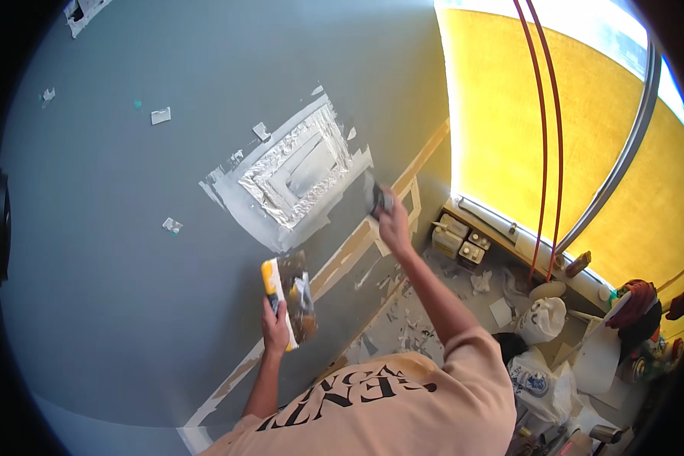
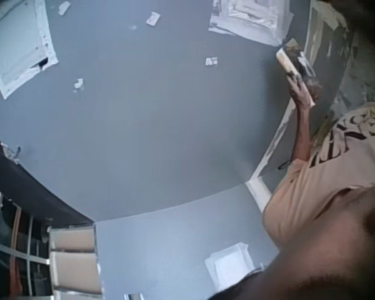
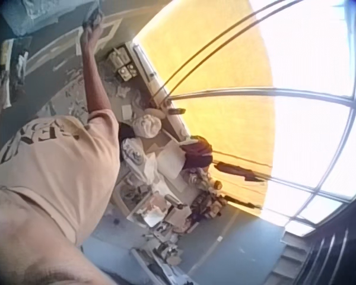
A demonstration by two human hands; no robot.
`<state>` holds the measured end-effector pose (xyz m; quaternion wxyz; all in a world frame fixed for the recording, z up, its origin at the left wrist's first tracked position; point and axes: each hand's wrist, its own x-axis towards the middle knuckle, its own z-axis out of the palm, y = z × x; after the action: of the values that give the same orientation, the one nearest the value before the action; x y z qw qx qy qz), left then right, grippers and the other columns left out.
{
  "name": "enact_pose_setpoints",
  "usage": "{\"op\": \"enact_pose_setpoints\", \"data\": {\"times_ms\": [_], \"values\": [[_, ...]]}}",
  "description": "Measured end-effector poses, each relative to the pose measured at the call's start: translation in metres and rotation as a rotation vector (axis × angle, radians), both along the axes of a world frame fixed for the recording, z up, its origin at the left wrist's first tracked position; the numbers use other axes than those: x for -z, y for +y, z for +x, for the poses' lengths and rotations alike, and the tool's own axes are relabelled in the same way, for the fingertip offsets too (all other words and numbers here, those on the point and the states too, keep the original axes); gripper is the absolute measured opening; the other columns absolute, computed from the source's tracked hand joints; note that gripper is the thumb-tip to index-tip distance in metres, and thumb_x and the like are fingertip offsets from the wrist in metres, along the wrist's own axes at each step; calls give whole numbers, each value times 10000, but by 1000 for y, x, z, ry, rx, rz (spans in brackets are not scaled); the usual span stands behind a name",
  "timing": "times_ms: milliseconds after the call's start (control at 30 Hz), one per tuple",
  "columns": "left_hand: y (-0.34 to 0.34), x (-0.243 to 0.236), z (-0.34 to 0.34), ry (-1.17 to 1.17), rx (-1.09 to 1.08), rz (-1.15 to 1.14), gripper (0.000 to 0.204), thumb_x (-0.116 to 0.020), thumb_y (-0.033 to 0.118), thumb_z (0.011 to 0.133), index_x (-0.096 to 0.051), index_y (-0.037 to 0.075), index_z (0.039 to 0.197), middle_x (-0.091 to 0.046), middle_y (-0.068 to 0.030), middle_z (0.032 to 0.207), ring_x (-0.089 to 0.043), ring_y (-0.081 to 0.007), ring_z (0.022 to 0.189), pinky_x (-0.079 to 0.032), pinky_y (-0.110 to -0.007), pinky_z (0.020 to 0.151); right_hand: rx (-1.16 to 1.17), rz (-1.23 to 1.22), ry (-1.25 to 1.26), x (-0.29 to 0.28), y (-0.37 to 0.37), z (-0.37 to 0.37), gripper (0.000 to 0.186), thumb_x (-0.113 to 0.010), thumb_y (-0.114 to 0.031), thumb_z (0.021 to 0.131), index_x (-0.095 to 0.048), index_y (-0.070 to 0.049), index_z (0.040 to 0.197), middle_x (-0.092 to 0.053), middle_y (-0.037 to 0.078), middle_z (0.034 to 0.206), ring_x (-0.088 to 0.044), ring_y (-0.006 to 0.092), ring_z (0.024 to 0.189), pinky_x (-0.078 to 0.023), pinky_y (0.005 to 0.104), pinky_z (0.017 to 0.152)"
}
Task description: The person applies joint compound to drywall seams and patches using putty knives, scooping compound from a container and smoothing it across the wall.
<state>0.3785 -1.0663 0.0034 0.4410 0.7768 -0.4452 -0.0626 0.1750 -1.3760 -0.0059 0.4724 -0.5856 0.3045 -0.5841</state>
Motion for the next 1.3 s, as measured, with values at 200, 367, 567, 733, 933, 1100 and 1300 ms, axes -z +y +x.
{"op": "enact_pose_setpoints", "data": {"times_ms": [200,367,567,733,933,1100,1300], "values": [[96,59,8,28,-179,122,486,-580,286,1041,-462,-24,1395,-664,-284,1073,-649,-463,997,-502,-483,826,281,-542,167,-89,-104,38,523,-485,128,854,-634,-73,1313,-657,179,1297,-625,347,1194,-467,407,1032],[168,88,-4,107,-400,319,561,-570,308,1043,-409,-25,1464,-637,-305,1185,-625,-473,1098,-490,-500,882,397,-1028,330,-159,-153,45,611,-546,161,778,-643,-115,1315,-659,78,1327,-607,284,1243,-432,458,1090],[245,145,-26,231,-686,383,626,-521,296,1067,-330,-123,1491,-545,-364,1331,-557,-490,1218,-435,-496,1017,346,-1251,466,-184,-185,50,669,-596,161,729,-644,-143,1323,-625,54,1392,-562,243,1331,-384,472,1151],[317,209,-40,254,-775,229,571,-539,282,1060,-386,-95,1460,-586,-307,1291,-590,-422,1169,-455,-466,991,245,-1135,322,-83,-198,69,593,-621,146,736,-682,-102,1271,-630,109,1389,-568,285,1335,-411,471,1126],[321,202,-33,189,-813,301,478,-565,253,1048,-469,-61,1394,-653,-232,1193,-641,-336,1057,-493,-410,928,150,-842,475,62,-172,42,474,-547,97,830,-685,-76,1249,-643,123,1356,-581,319,1310,-424,482,1120],[324,191,-1,328,-617,240,466,-563,190,1045,-426,-69,1408,-635,-241,1212,-632,-359,1069,-494,-420,924,206,-780,542,40,-158,8,412,-524,69,845,-684,-67,1200,-668,116,1273,-602,336,1253,-449,474,1080],[370,256,4,251,-558,561,623,-625,329,1008,-423,-99,1412,-529,-333,1383,-529,-469,1289,-433,-454,1042,200,-293,595,126,-63,-60,444,-538,124,751,-682,-53,1131,-662,199,1206,-600,413,1128,-476,478,954]]}}
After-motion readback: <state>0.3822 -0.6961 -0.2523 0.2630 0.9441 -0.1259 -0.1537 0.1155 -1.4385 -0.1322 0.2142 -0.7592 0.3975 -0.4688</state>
